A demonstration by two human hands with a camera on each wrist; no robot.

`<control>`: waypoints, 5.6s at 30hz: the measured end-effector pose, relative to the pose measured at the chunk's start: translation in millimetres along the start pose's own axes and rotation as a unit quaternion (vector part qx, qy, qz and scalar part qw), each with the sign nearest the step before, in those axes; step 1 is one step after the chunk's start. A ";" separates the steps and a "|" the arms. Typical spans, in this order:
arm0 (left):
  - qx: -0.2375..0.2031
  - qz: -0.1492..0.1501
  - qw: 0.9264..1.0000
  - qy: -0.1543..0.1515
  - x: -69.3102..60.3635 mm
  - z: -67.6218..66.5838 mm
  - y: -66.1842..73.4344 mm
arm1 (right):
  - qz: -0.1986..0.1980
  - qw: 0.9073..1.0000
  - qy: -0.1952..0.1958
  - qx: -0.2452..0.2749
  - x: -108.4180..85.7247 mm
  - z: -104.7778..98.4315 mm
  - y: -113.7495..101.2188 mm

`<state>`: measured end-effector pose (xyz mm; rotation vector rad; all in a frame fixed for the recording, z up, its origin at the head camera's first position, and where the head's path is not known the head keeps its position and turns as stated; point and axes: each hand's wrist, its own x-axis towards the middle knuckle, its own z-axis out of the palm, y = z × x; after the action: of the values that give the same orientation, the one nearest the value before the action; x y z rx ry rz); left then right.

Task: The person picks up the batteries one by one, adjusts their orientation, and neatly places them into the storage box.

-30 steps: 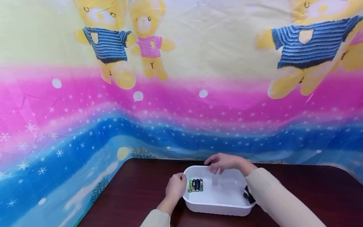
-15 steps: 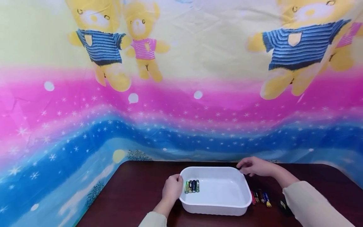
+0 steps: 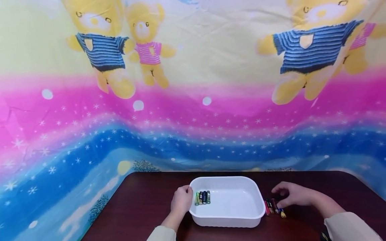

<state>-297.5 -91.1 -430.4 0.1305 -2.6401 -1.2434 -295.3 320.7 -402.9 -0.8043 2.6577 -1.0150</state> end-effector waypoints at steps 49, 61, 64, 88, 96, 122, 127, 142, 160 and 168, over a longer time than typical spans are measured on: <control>-0.010 -0.003 1.000 0.001 -1.2 0.1 0.6 | 0.021 0.994 0.042 -0.094 -13.8 19.1 15.4; -0.009 0.001 1.000 0.000 0.9 -0.8 0.5 | 0.069 0.973 0.141 0.171 -4.1 5.3 -6.5; -0.010 -0.001 1.000 0.000 1.1 -0.4 0.1 | 0.076 0.963 0.146 0.213 -1.4 9.3 -7.5; -0.003 0.006 1.000 0.003 1.7 0.7 -0.5 | 0.069 0.942 0.146 0.293 38.7 9.5 -46.2; -0.005 0.005 1.000 -0.001 1.4 0.1 0.5 | 0.085 0.949 0.128 0.274 60.2 8.0 -64.2; -0.002 -0.005 1.000 -0.002 0.6 -1.4 1.8 | 0.028 0.946 0.030 0.320 141.7 15.1 -75.6; 0.000 -0.003 1.000 0.002 1.8 0.6 3.0 | 0.030 0.944 0.035 0.326 146.1 20.4 -72.1; 0.006 -0.009 1.000 0.010 0.8 1.5 3.1 | -0.009 0.958 -0.023 0.286 155.5 44.6 -72.1; 0.015 -0.010 1.000 0.012 0.7 3.5 3.1 | -0.001 0.997 -0.068 0.027 165.0 85.4 -88.3; 0.016 -0.015 1.000 0.001 -0.5 3.5 3.3 | -0.009 0.998 -0.070 -0.002 168.5 100.6 -90.8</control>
<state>-297.8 -86.3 -430.1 0.1772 -2.6663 -1.2083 -362.6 115.5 -414.8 -0.8691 2.5401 -0.9223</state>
